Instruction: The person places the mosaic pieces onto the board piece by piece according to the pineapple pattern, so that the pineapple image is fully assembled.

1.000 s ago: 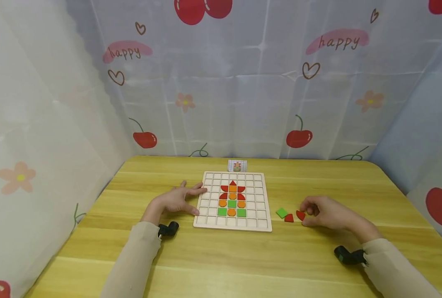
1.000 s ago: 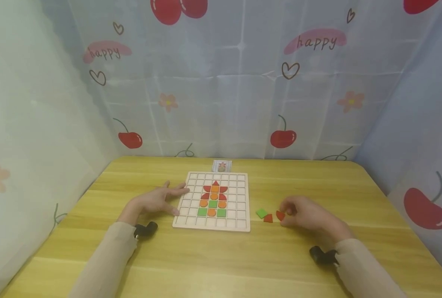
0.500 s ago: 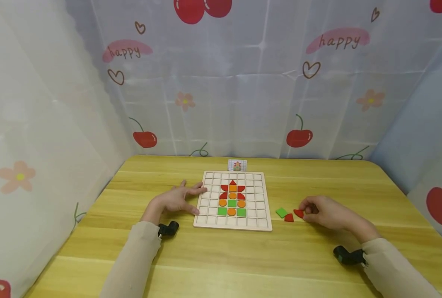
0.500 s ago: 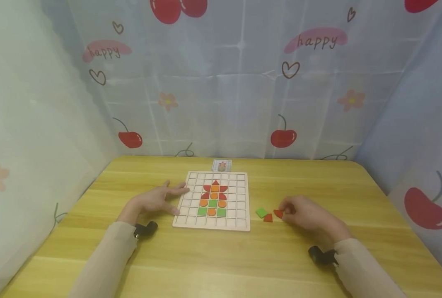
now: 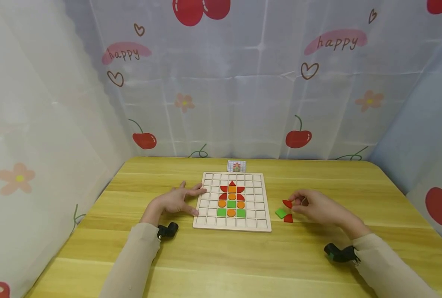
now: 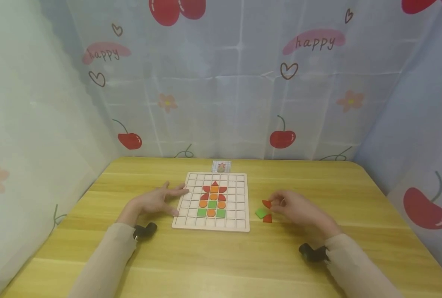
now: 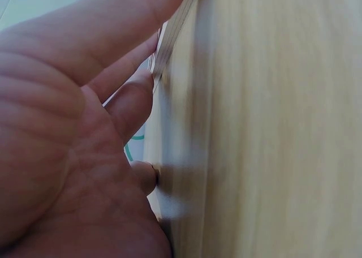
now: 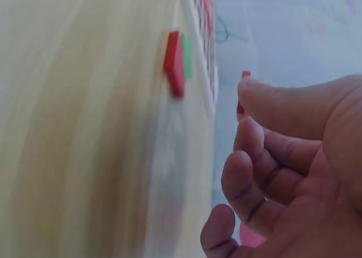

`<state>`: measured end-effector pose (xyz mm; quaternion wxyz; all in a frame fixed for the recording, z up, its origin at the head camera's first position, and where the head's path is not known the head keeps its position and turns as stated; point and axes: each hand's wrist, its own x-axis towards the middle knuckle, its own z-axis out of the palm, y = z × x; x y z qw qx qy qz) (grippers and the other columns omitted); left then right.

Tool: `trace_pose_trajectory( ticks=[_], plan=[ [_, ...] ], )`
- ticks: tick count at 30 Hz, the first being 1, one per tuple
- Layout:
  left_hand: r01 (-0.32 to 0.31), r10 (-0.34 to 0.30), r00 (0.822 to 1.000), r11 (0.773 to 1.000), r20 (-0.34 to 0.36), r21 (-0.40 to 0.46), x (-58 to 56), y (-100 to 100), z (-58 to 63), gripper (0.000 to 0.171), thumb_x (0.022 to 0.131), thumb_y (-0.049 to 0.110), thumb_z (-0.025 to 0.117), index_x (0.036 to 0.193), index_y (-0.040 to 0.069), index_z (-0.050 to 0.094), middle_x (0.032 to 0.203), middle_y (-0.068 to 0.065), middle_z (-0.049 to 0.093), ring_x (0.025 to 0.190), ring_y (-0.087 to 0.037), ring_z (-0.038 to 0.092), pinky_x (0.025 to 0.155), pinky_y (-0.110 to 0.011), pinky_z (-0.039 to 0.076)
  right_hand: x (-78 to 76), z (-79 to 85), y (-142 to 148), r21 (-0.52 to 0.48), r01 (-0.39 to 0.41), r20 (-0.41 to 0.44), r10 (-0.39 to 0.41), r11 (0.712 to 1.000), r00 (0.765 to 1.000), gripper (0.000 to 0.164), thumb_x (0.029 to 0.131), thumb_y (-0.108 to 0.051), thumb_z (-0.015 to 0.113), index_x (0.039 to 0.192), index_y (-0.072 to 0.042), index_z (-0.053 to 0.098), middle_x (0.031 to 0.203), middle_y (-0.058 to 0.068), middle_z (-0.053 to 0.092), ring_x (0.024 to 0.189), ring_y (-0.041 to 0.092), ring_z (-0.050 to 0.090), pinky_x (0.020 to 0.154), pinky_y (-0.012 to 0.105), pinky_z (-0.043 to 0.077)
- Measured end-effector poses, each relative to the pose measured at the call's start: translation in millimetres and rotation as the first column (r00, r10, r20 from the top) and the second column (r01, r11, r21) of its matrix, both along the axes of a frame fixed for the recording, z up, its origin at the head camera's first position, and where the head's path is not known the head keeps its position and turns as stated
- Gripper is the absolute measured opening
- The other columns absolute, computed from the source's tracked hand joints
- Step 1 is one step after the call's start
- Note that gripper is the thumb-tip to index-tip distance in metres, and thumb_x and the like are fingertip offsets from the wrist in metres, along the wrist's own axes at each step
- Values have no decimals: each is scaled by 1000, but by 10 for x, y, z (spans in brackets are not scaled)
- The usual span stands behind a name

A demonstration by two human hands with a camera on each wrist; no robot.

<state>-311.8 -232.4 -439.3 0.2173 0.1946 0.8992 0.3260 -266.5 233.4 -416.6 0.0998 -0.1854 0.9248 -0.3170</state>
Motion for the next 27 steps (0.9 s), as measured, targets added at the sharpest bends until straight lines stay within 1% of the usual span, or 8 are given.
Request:
trace_pose_trajectory(
  ticks=[3, 6, 9, 12, 16, 21, 23, 27],
  plan=[
    [-8, 8, 1000, 1000, 7, 8, 9, 3, -3, 84, 83, 36, 84, 157, 35, 44, 173, 10, 16, 158, -40, -21, 117, -77, -9, 7, 42, -107, -9, -5, -11, 5, 1000, 1000, 20, 99, -19, 70, 114, -6, 67, 94, 2, 61, 85, 17, 54, 69, 25, 47],
    [-15, 15, 1000, 1000, 18, 12, 18, 6, -10, 84, 83, 35, 85, 157, 35, 44, 173, 13, 16, 158, -38, -22, 117, -77, -10, 10, 77, -221, -15, -12, -3, 12, 1000, 1000, 20, 99, -20, 70, 114, -7, 67, 93, 1, 60, 84, 17, 54, 67, 25, 47],
    [-16, 16, 1000, 1000, 13, 11, 19, 6, -15, 84, 83, 35, 85, 157, 35, 44, 173, 13, 16, 158, -38, -21, 117, -77, -10, 1, 102, -347, -26, -21, -1, 21, 999, 1000, 19, 98, -20, 72, 112, -8, 67, 92, 2, 59, 82, 17, 54, 65, 25, 46],
    [-15, 15, 1000, 1000, 4, 12, 15, 7, -13, 84, 83, 36, 85, 157, 35, 44, 173, 11, 17, 158, -39, -20, 117, -77, -10, -9, 113, -481, -28, -35, -10, 35, 999, 999, 20, 96, -21, 74, 110, -9, 67, 90, 1, 58, 81, 17, 53, 64, 25, 44],
    [-19, 19, 1000, 1000, 12, 21, 7, 12, -33, 85, 82, 37, 86, 156, 36, 45, 173, 13, 17, 158, -38, -21, 117, -77, -11, -9, 86, -651, -37, -55, -2, 55, 998, 998, 19, 95, -21, 76, 108, -10, 68, 88, 1, 58, 77, 17, 52, 60, 26, 44],
    [-22, 22, 1000, 1000, 13, 14, 1, 24, -53, 84, 81, 37, 86, 155, 38, 46, 172, 16, 18, 159, -37, -20, 118, -77, -10, 17, 48, -857, -36, -73, 11, 73, 997, 997, 17, 93, -20, 78, 104, -13, 68, 84, 0, 57, 76, 17, 52, 63, 26, 42],
    [-21, 21, 1000, 1000, 12, 9, -1, 26, -44, 84, 81, 36, 86, 155, 38, 46, 172, 16, 18, 159, -38, -20, 118, -77, -9, 27, 49, -946, -28, -80, 5, 80, 996, 997, 15, 93, -20, 78, 103, -15, 68, 83, -1, 58, 77, 16, 52, 65, 26, 42],
    [-17, 17, 1000, 1000, 3, -7, -23, 21, -28, 85, 82, 37, 86, 156, 37, 45, 172, 15, 17, 159, -39, -19, 117, -78, -8, 31, 58, -1115, -28, -121, -15, 120, 992, 993, 14, 93, -20, 78, 103, -15, 69, 82, -2, 58, 75, 14, 52, 66, 25, 42]
  ],
)
